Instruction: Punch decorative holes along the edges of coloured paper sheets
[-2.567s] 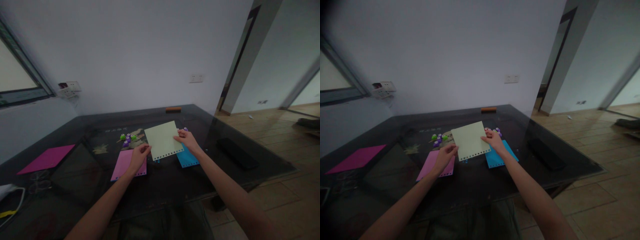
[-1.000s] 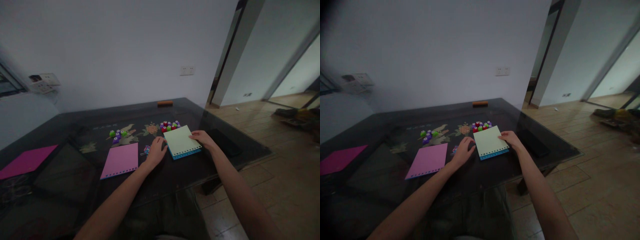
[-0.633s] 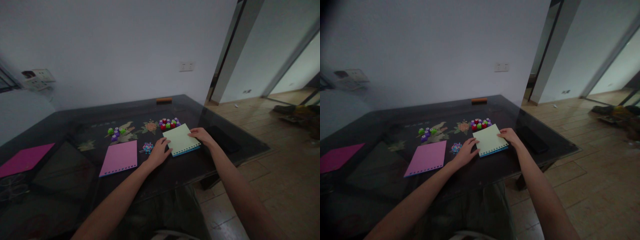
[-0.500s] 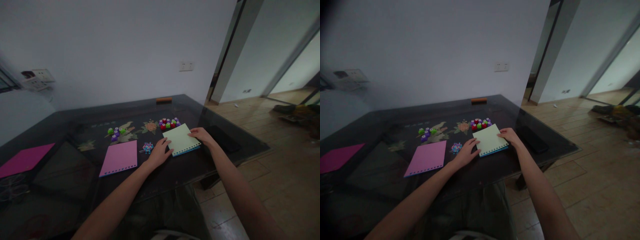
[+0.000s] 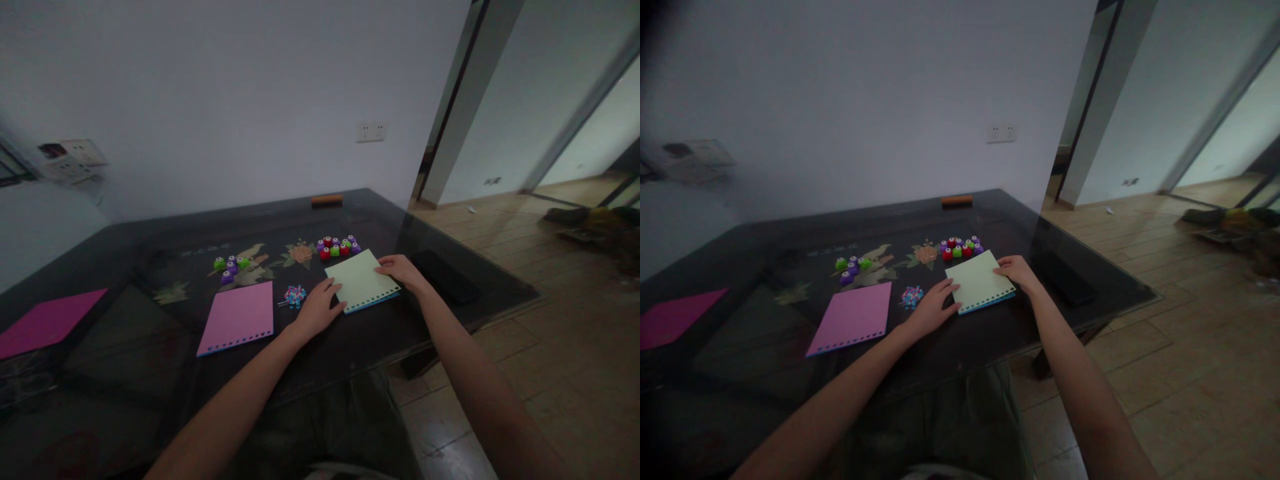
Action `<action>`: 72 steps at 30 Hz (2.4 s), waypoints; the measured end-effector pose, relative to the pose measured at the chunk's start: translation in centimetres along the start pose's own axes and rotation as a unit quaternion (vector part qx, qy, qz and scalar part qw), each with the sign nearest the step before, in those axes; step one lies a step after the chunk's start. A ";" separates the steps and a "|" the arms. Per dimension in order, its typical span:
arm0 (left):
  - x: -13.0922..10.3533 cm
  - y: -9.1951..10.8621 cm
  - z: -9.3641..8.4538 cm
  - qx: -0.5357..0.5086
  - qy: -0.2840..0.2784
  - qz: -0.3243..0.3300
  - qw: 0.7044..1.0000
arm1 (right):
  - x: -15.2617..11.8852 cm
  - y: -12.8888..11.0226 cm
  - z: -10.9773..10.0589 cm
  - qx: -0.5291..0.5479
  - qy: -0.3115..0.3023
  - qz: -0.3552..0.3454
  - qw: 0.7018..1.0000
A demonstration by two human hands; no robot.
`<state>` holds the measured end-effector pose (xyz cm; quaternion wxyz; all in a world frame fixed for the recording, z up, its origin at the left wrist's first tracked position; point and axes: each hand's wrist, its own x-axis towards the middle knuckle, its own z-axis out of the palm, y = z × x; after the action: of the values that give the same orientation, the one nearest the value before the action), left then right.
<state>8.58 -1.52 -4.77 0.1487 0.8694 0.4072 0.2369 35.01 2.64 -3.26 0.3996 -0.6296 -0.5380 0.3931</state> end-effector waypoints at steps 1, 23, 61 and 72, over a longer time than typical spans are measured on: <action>0.0 -0.1 0.1 0.004 -0.001 0.001 1.000 | -0.1 -0.1 0.0 -0.001 0.000 -0.001 1.000; 0.0 -0.2 0.2 -0.016 0.008 0.000 1.000 | 0.0 -0.1 0.0 -0.097 0.072 -0.048 0.991; -10.6 -17.1 -15.5 0.064 0.088 -0.153 0.982 | -1.3 -12.4 22.3 -0.213 -0.128 -0.277 0.928; -10.5 -17.3 -14.5 0.102 0.048 -0.173 0.979 | -0.5 -11.0 24.9 -0.384 -0.155 -0.332 0.848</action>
<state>-16.02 2.03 -3.37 0.0787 0.7844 0.5797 0.2064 7.92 5.22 -2.29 0.1442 -0.4473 -0.8779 0.0914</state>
